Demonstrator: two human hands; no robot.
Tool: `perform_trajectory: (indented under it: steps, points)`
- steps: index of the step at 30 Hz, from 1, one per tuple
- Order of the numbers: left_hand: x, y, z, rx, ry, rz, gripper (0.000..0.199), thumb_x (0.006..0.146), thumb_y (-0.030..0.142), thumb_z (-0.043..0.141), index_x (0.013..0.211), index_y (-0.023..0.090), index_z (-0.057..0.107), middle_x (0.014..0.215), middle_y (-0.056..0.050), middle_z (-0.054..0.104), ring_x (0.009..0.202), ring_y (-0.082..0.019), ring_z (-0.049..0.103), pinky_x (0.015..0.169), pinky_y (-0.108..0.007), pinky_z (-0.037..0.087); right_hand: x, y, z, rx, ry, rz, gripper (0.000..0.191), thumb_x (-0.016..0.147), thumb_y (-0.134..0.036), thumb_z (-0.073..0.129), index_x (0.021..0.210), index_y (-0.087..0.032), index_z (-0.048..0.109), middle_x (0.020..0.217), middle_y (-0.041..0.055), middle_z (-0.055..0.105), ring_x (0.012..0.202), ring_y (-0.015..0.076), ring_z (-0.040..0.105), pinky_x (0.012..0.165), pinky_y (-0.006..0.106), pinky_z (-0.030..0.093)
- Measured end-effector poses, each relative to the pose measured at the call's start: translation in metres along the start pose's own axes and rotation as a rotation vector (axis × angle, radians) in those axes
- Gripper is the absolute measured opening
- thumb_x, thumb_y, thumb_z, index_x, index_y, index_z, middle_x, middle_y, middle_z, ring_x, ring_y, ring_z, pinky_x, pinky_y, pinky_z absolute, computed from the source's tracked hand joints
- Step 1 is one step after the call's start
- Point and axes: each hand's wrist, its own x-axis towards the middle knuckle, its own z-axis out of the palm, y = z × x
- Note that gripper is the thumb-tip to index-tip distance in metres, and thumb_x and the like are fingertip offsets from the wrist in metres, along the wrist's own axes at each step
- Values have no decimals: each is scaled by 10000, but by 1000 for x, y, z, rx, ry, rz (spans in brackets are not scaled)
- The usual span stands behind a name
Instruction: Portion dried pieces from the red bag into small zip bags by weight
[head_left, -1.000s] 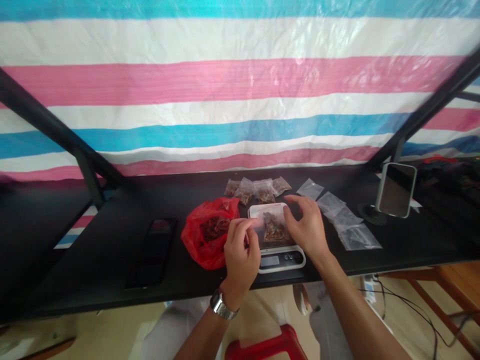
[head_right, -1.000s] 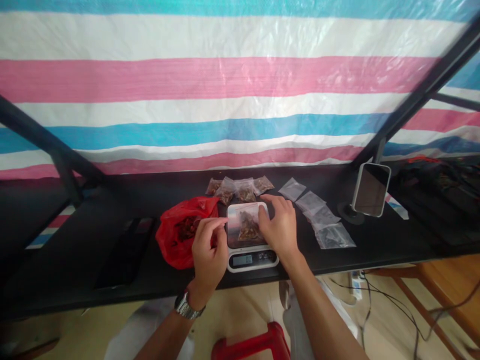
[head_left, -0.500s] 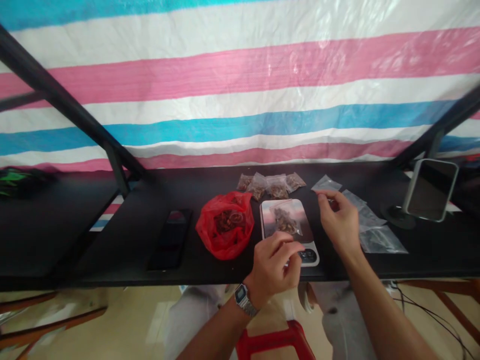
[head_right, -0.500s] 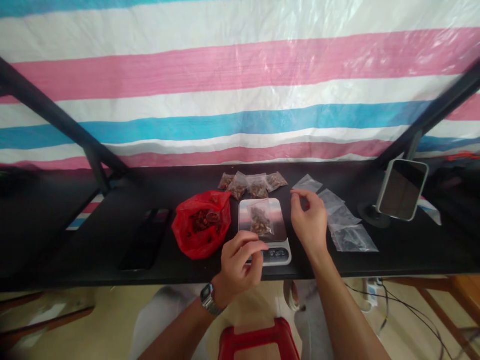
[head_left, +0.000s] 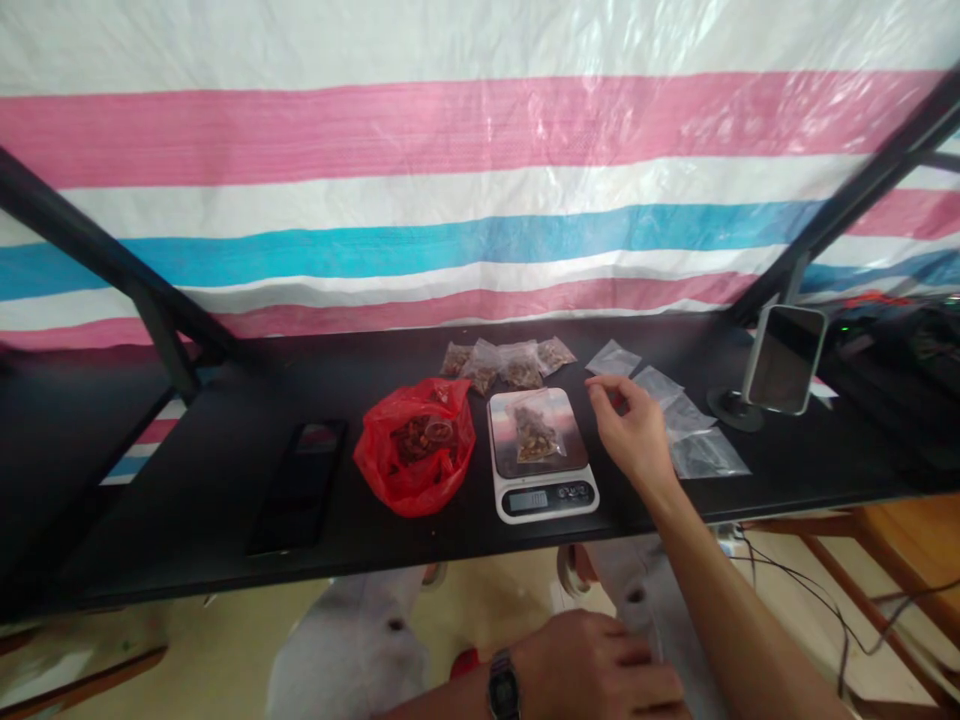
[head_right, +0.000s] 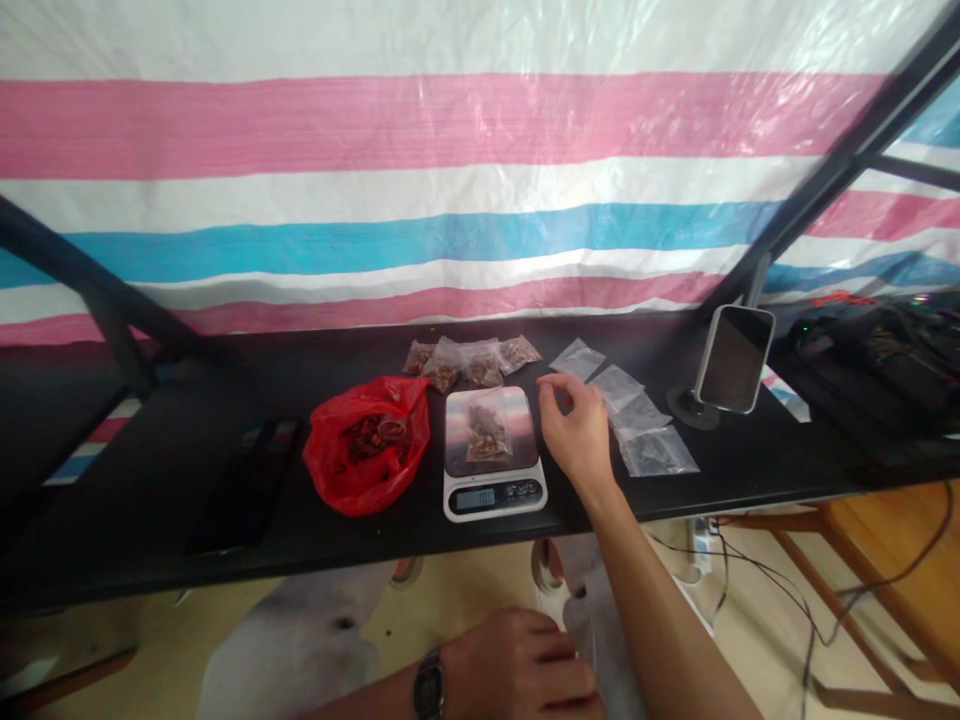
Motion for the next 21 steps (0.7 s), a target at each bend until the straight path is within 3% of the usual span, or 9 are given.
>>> perform_trajectory:
  steps: [2,5,9,14,15,17,19,21]
  points:
    - [0,-5,-12,85,3,151,287,977,263,608,692,236,588,664,14,618,512,-112,445,465,-271,283,-1,-2,2,2,-36,-2,319,930,-422,561,1001,-214,792,924,90,804,850,281,650,838,432,508]
    - [3,-10,-26,152,47,139,281,970,230,574,689,227,585,688,-2,631,522,-113,463,481,-278,275,-4,-9,6,5,-94,-3,320,927,-436,571,1028,-221,786,909,82,811,846,282,640,852,437,506]
    - [6,-9,-31,169,81,145,270,986,239,573,722,227,623,666,-1,618,508,-112,453,471,-277,294,-7,-19,15,14,-177,23,302,910,-445,629,1076,-236,771,932,71,829,857,280,658,862,430,515]
    - [10,-13,-55,220,150,139,264,985,185,496,800,227,680,657,-14,633,509,-124,493,463,-276,340,-4,-25,34,91,-194,96,298,864,-403,661,1085,-227,755,904,57,815,755,237,641,753,372,512]
    - [11,-16,-64,252,198,120,249,966,141,492,843,230,689,671,-13,641,514,-125,508,471,-275,359,-3,-25,37,123,-193,104,293,855,-387,660,1078,-222,754,880,52,805,726,224,625,734,359,504]
    - [13,-24,-83,333,409,60,214,954,129,513,978,228,701,763,-30,677,594,-141,590,563,-276,470,-2,-27,39,223,-173,100,281,836,-361,668,1060,-212,749,843,39,780,687,197,590,706,337,487]
    - [16,-35,-99,364,708,-155,266,970,90,521,1119,234,688,931,-60,704,785,-166,668,726,-289,554,-2,-32,39,377,-168,93,283,827,-354,700,1069,-211,734,827,21,752,673,175,573,678,314,475]
    - [20,-47,-110,239,940,-389,247,1007,182,592,1242,236,644,1082,-81,684,886,-178,664,825,-321,572,-5,-40,37,561,-200,100,299,825,-349,738,1096,-225,710,807,-8,712,669,157,572,652,290,467]
